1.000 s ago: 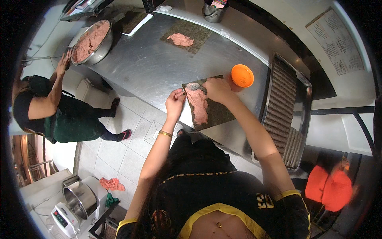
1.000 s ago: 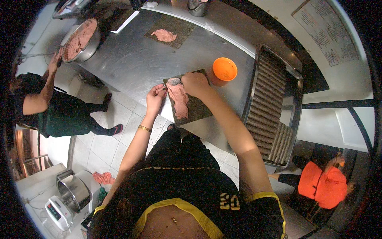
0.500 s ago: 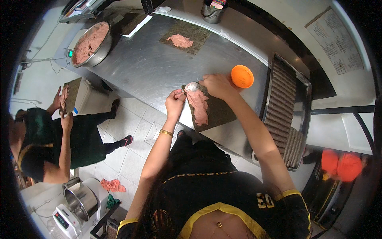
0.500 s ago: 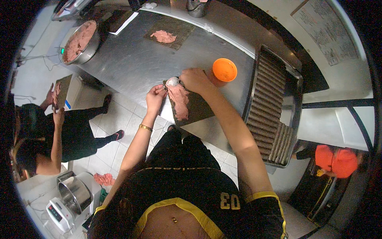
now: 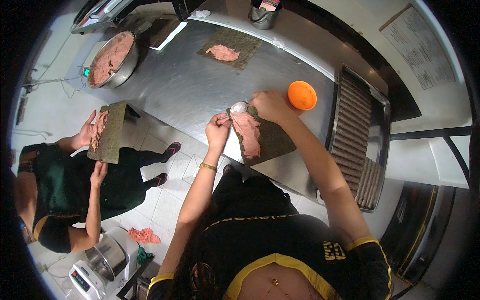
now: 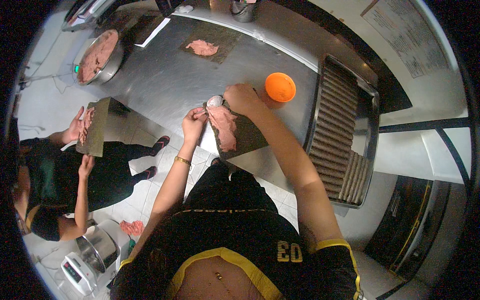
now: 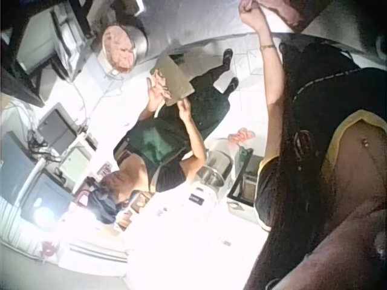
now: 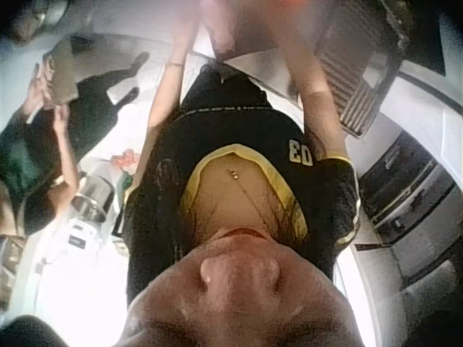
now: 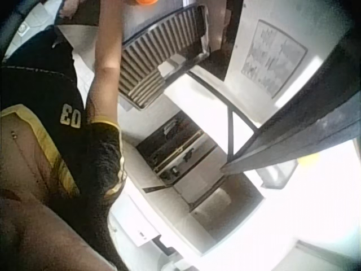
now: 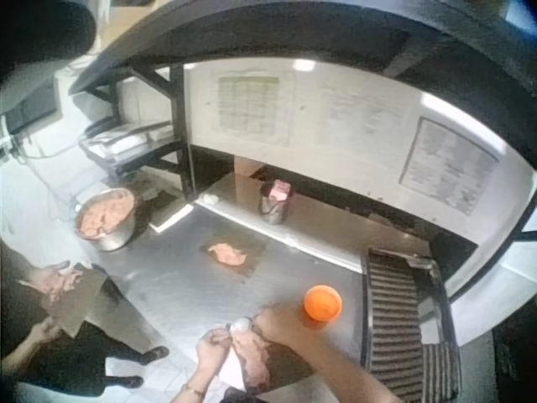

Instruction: The person spreads a pink paste onto sheets of nori using a spoon, then rolls the nori into cylindrical shapes and places them on a metal tray. The process is repeated multiple times.

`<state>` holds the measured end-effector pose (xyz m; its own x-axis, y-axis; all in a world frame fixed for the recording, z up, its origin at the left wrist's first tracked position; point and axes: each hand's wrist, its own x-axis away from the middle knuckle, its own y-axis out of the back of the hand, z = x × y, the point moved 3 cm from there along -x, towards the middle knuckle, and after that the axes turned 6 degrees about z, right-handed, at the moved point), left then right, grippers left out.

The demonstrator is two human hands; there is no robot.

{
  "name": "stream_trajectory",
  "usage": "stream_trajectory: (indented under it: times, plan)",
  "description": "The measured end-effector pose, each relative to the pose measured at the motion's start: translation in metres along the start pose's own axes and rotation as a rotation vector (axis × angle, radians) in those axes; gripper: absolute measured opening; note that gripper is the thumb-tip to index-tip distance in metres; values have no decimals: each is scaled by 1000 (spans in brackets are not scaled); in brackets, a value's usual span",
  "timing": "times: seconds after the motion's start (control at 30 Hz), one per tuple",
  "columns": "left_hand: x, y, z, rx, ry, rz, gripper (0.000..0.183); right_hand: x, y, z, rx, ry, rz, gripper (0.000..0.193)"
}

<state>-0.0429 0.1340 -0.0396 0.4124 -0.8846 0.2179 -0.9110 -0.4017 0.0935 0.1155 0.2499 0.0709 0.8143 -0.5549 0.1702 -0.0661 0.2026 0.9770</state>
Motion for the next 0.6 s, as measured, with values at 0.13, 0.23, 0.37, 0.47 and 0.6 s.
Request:
stream_trajectory:
  times: [0.13, 0.23, 0.37, 0.47, 0.6]
  plan:
    - [3, 4, -1, -2, 4, -19, 28, 16, 13, 2, -40, 35, -56, 15]
    - [5, 3, -5, -33, -13, -48, 28, 34, 13, 5, 14, 108, -80, 15]
    - [6, 0, -5, -4, -5, -29, 27, 29, -5, -3, -20, -11, -73, 21]
    - [4, 1, -2, 21, -5, -22, 27, 20, -8, -6, -35, 15, -112, 28]
    - [3, 1, 2, 29, -24, -26, 26, 11, -8, -11, -10, 62, -121, 26]
